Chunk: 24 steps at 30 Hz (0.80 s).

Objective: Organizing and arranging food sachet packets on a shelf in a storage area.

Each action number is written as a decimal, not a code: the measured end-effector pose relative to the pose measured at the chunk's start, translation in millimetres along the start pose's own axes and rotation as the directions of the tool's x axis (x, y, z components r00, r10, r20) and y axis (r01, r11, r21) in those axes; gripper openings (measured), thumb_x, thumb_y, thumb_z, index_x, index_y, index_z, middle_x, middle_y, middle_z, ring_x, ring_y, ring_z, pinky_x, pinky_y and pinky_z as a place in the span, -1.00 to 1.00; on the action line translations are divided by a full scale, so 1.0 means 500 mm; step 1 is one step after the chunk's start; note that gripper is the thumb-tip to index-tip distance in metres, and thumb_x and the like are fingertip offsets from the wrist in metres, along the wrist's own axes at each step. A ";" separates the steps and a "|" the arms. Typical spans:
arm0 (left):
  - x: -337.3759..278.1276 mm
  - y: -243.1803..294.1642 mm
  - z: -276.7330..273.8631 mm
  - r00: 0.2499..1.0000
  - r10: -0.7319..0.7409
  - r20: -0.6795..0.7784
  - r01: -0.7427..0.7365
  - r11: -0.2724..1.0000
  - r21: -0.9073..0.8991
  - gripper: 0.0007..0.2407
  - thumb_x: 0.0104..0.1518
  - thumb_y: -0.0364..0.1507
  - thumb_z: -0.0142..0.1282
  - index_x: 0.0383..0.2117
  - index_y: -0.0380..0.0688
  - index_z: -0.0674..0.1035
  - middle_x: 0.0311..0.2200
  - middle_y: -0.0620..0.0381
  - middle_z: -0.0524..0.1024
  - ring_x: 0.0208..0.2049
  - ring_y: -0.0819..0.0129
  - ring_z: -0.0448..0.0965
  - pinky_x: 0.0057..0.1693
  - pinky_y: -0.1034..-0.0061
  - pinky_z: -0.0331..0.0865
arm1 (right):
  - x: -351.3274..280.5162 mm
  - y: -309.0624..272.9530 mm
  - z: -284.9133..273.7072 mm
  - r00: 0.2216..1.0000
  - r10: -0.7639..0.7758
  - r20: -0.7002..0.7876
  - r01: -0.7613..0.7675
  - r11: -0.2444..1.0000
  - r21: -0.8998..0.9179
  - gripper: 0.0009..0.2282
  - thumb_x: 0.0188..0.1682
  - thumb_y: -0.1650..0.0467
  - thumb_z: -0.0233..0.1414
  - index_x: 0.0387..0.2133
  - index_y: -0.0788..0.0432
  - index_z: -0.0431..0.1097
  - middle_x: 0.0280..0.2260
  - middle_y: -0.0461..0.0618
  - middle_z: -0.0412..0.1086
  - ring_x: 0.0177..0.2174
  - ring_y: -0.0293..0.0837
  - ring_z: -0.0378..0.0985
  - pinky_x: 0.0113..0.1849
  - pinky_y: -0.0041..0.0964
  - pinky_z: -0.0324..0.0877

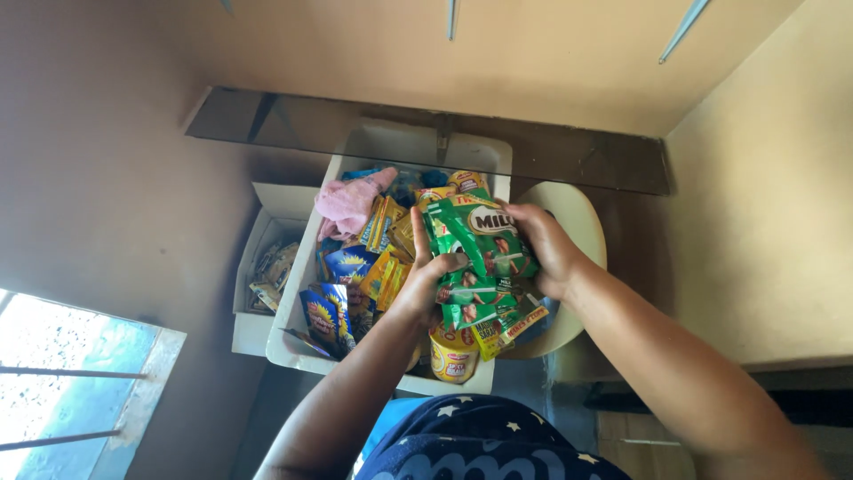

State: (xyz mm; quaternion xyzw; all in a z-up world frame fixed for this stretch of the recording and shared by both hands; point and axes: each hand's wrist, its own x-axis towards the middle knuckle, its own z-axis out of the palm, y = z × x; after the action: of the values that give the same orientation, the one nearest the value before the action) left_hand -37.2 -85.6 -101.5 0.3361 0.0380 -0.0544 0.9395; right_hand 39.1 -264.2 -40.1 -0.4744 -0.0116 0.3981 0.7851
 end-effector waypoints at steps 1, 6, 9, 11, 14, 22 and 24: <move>-0.003 0.002 0.002 1.000 0.005 -0.002 -0.005 1.000 0.000 0.02 -0.08 -0.54 0.10 0.37 0.57 -0.43 0.30 -0.25 0.20 0.10 -0.11 0.49 0.04 0.00 0.52 | -0.009 0.003 0.004 1.000 0.001 0.004 -0.001 1.000 -0.003 -0.46 -0.07 0.13 0.05 0.11 0.20 0.36 -0.08 0.13 0.53 -0.18 -0.02 0.63 -0.09 -0.01 0.52; -0.024 0.014 0.030 0.992 0.112 0.052 -0.117 0.988 0.101 0.07 -0.13 -0.57 0.11 0.39 0.46 -0.49 0.34 -0.23 0.13 0.14 -0.13 0.45 0.06 0.07 0.49 | -0.045 0.019 -0.006 0.983 -0.158 0.088 0.170 0.974 -0.151 -0.28 -0.16 0.16 0.16 0.31 -0.07 0.04 0.19 -0.03 0.32 0.11 -0.08 0.45 0.09 -0.07 0.37; -0.016 0.000 0.023 0.939 0.277 0.202 -0.309 0.939 0.151 0.07 -0.09 -0.57 0.12 0.40 0.34 -0.53 0.40 -0.20 0.04 0.26 -0.08 0.35 0.20 0.10 0.44 | -0.022 0.090 -0.129 0.953 -0.117 0.281 0.103 0.993 0.063 -0.28 -0.04 0.09 0.15 0.33 0.17 0.11 0.14 0.21 0.35 0.05 0.12 0.49 0.09 0.09 0.41; -0.021 -0.006 0.043 0.939 0.289 0.187 -0.326 0.921 0.215 0.08 -0.09 -0.57 0.15 0.40 0.28 -0.54 0.37 -0.24 0.08 0.25 -0.08 0.35 0.21 0.11 0.41 | -0.012 0.119 -0.162 0.935 -0.128 0.332 0.084 0.986 0.146 -0.29 0.01 0.08 0.14 0.32 0.24 0.11 0.14 0.26 0.35 0.05 0.16 0.50 0.07 0.16 0.42; -0.021 -0.010 0.046 0.950 0.295 0.105 -0.277 0.639 0.717 0.13 -0.09 -0.50 0.33 0.40 0.20 -0.50 0.30 -0.24 0.20 0.23 -0.07 0.33 0.28 0.11 0.28 | -0.008 0.148 -0.176 0.947 -0.120 0.297 0.032 0.958 0.285 -0.28 0.02 0.04 0.11 0.31 0.27 0.12 0.12 0.28 0.37 0.02 0.18 0.53 0.01 0.22 0.45; -0.003 0.001 -0.026 0.989 0.142 0.027 -0.142 0.915 0.377 0.04 0.05 -0.27 0.32 0.46 0.11 -0.41 0.35 -0.26 0.19 0.26 0.01 0.35 0.28 0.16 0.31 | -0.003 0.161 -0.090 0.990 -0.062 0.125 0.025 0.959 0.282 -0.30 -0.07 -0.01 0.06 0.25 0.16 0.19 0.05 0.21 0.43 -0.07 0.20 0.57 -0.06 0.23 0.50; -0.010 0.034 -0.032 0.999 0.012 -0.047 -0.002 0.976 0.219 0.06 0.02 -0.11 0.31 0.51 0.13 -0.36 0.35 -0.12 0.22 0.24 0.17 0.37 0.18 0.16 0.37 | 0.007 0.169 -0.064 0.991 -0.054 0.122 0.013 0.949 0.315 -0.29 -0.11 0.02 0.13 0.21 0.20 0.20 0.00 0.24 0.46 -0.12 0.20 0.60 -0.08 0.17 0.52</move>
State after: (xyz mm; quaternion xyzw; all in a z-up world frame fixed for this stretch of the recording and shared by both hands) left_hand -40.7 -61.9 -102.2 0.4387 0.0530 -0.0469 0.8959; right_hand 2.1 -265.9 -122.5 -0.3168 -0.0070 0.4112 0.8547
